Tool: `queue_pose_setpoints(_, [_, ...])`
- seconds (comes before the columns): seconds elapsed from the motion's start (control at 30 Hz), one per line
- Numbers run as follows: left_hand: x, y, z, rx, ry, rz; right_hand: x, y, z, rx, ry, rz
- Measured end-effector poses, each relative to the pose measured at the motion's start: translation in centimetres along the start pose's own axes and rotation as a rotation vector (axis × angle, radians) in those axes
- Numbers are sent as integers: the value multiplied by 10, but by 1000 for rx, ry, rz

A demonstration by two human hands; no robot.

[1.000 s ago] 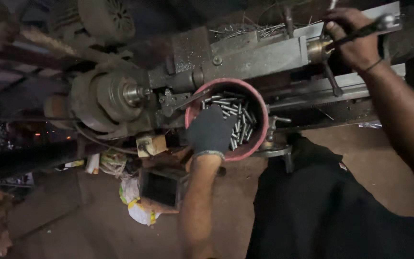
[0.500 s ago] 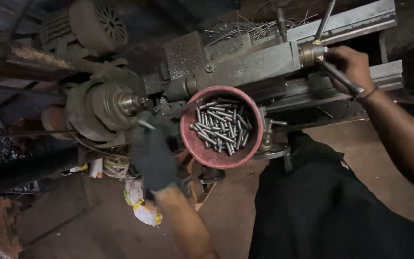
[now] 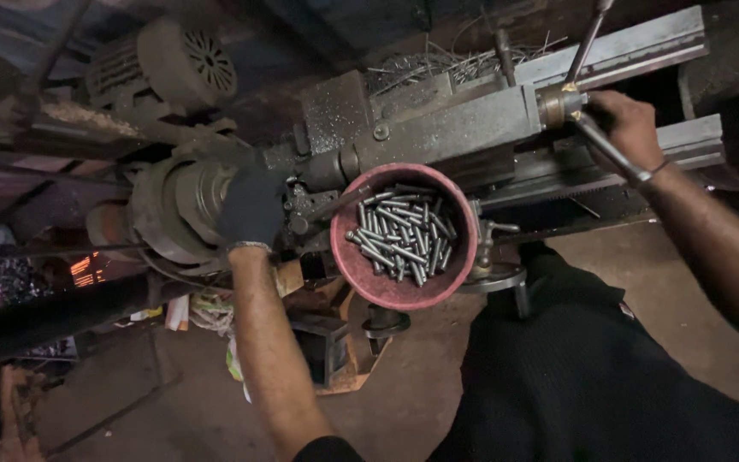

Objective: The person operates a lathe to machine small metal pin parts. They load a blank into the chuck, engage the machine, turn the handwheels to cut the rotating part, then remove the finished pin and drop it into a bucket filled with similar finished pins, repeating the cycle.

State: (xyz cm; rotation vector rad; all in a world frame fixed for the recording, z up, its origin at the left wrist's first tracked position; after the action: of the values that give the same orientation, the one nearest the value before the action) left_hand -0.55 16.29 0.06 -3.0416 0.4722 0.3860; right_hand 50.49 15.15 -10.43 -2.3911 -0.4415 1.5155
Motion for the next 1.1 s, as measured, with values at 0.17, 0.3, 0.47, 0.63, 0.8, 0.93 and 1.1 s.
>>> queue_pose_setpoints(0.17, [5,2,-3,-23,-58,16,7,-4,3,-17,-21,59])
queue_pose_setpoints(0.3, [6,1,-7,3,-95,17,1,-10,4,-41,-68,37])
queue_pose_setpoints(0.47, [4,2,3,-86,-153,15,53,44,-29,-555,111,935])
queue_pose_setpoints(0.63, [3,-1,0,-126,6,-60,41,47,-83,137,-669,731])
queue_pose_setpoints(0.8, [9,36,-29,234,19,-151,43,50,-11,-117,-154,605])
queue_pose_setpoints(0.93, [33,123,-13,518,-10,-145,9,29,14,23,-91,135])
queue_pose_setpoints(1.1, [68,230,121,68,384,-635,31,35,19,78,-247,429])
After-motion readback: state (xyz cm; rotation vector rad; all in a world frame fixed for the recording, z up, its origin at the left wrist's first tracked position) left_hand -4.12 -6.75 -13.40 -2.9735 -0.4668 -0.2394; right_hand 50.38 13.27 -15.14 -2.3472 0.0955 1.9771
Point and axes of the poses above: each hand's wrist, its own y-axis away from the middle knuckle, its own z-axis out of the palm, x = y × z, the point moved 8 cm from there along -y, towards the middle knuckle, and after that the axes turned 13 degrees about -y, right-handed, at the moved point
